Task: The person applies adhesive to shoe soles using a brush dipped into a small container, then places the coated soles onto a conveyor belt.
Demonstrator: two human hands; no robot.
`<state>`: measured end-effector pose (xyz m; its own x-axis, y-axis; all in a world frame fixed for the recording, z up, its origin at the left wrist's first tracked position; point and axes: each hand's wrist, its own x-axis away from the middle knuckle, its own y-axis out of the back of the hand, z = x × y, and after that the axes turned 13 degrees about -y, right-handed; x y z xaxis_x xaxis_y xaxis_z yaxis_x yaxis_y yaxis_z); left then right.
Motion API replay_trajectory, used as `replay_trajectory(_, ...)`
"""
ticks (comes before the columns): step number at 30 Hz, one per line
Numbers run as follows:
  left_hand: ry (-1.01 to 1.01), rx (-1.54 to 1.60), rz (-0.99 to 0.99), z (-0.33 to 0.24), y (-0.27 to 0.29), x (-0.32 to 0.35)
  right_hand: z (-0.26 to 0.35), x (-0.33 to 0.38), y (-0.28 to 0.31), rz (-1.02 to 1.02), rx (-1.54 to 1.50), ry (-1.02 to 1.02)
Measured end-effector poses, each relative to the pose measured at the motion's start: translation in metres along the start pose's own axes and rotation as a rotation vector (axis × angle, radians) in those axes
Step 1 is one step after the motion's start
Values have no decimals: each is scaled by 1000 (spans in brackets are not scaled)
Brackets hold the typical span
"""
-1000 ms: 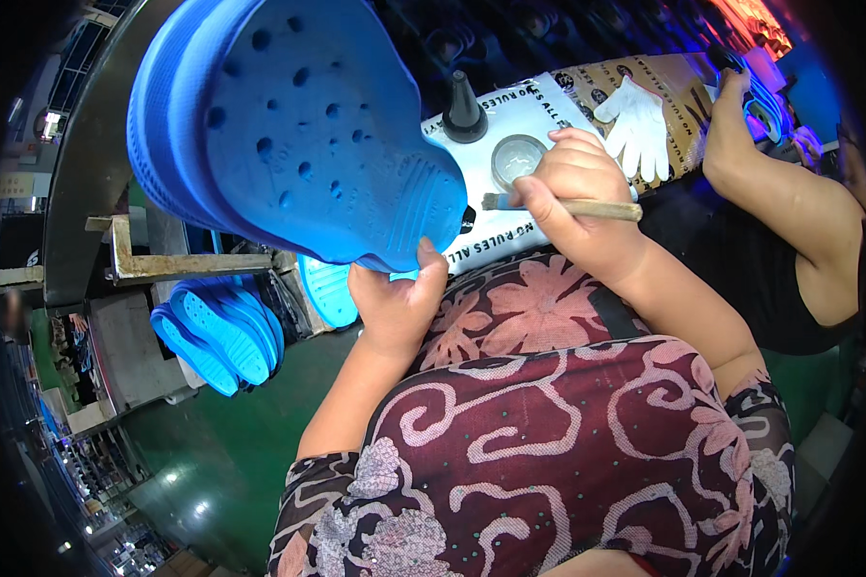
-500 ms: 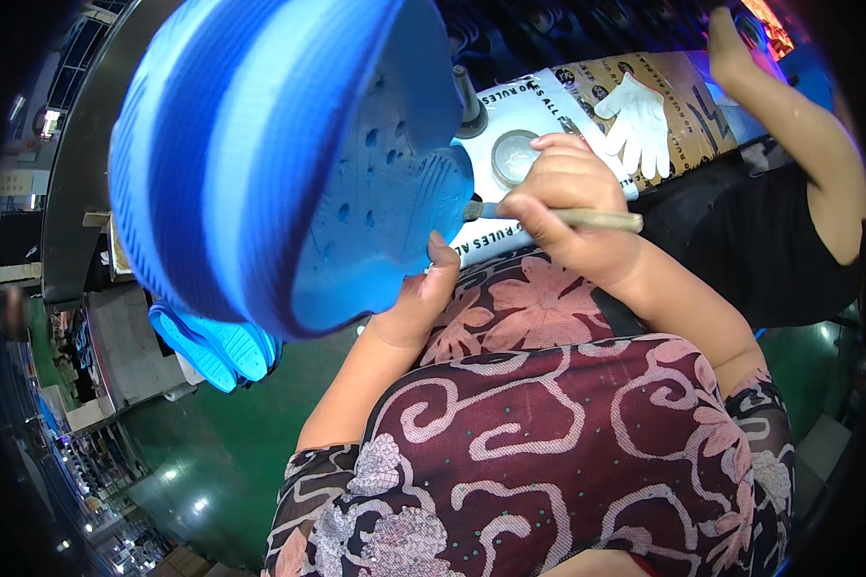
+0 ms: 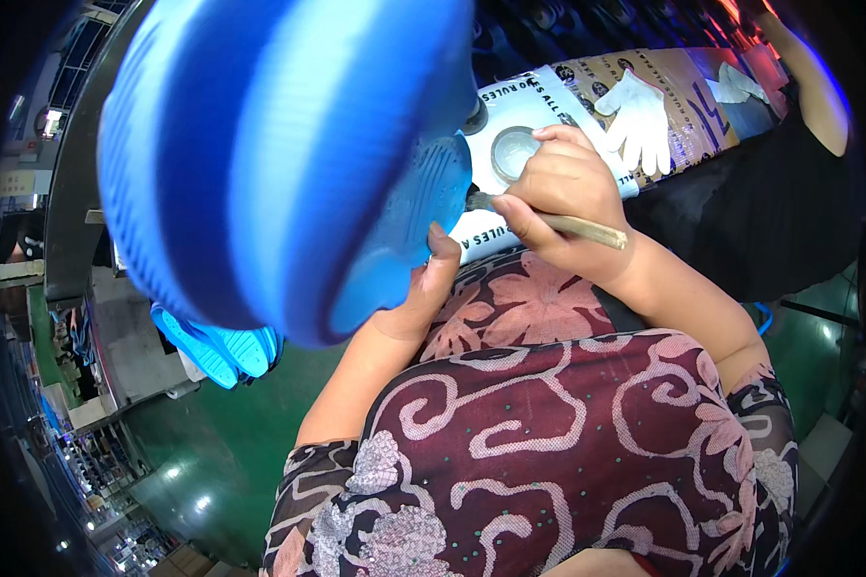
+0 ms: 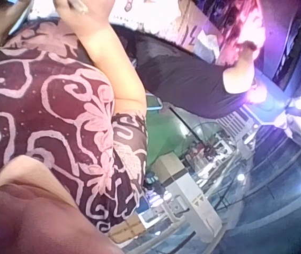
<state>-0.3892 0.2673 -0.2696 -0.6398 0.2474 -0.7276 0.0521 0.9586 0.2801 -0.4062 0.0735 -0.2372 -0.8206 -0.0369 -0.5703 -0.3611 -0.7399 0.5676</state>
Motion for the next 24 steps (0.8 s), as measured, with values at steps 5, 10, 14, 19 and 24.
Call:
replay_trajectory(5, 70, -72, -34, -4, 15, -13, -20, 4, 25, -71, -12, -59)
replay_trajectory(10, 453, 488, -65, -54, 40, -71, -46, 24, 45, -78, 110, -86)
replay_trajectory(14, 637, 884, 256, -85, 17, -123, -49, 42, 65, -148, -35, -220)
replay_trajectory(19, 535, 922, 527, -98, -98, -225, -70, 50, 94, -204, -141, -386)
replay_trajectory(24, 826, 1616, 127, -93, -234, -362, -70, 60, 95, -236, -144, -447)
